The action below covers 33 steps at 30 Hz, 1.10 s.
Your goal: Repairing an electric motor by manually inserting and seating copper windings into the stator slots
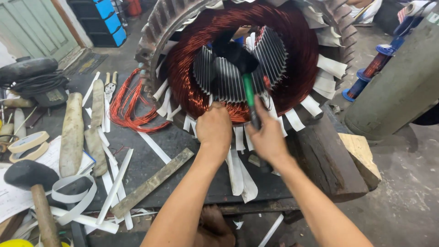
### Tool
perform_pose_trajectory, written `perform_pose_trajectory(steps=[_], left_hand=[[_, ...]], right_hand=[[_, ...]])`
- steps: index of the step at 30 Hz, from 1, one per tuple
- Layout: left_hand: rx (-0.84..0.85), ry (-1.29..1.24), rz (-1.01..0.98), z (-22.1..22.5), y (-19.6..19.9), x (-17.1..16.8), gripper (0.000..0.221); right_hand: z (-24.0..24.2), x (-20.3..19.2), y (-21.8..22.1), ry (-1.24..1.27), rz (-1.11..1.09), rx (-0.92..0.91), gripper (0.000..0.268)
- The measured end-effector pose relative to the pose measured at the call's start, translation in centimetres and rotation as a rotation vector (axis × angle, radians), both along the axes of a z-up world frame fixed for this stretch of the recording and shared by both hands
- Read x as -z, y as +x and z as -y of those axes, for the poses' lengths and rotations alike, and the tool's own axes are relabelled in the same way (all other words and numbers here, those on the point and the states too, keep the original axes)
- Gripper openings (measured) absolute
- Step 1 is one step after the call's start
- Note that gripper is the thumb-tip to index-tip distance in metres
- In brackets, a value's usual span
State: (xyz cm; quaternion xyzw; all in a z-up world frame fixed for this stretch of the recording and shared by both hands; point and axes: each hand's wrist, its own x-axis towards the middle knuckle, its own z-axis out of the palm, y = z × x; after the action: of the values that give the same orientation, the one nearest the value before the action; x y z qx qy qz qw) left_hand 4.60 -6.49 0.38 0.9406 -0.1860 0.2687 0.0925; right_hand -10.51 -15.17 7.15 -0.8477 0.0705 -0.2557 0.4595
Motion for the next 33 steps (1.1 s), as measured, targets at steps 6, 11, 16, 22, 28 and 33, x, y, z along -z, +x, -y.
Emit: perform_pose_trajectory(steps=[6,11,16,22,28,33], left_hand=[[0.031,0.002,-0.025,-1.4,-0.8,-0.2,0.024],[-0.019,0.087,0.029,-0.5,-0.8,-0.3,0.019],[0.001,0.092,0.09,-0.2,-0.3,0.1,0.016],[-0.066,0.096,0.19,1.8,0.7,3.7,0.014],[-0.162,0.228,0.22,1.2,-2.7,1.4,0.015],[-0.261,0.351,0.282,2.3,-1.6,1.7,0.014]], right_hand=[[6.3,-1.3,0.9,-0.255,-0.191,0.027,0.072],[2.6,1.2,0.6,-0.194,-0.158,-0.021,0.073],[4.4,2.2,1.1,-0.174,-0.114,0.025,0.077],[3.9,2.6,-0.7,-0.188,-0.196,-0.023,0.08],[3.6,-0.3,-0.4,-0.172,-0.127,-0.003,0.074],[1.6,0.0,-1.3,-0.079,-0.05,0.043,0.078]])
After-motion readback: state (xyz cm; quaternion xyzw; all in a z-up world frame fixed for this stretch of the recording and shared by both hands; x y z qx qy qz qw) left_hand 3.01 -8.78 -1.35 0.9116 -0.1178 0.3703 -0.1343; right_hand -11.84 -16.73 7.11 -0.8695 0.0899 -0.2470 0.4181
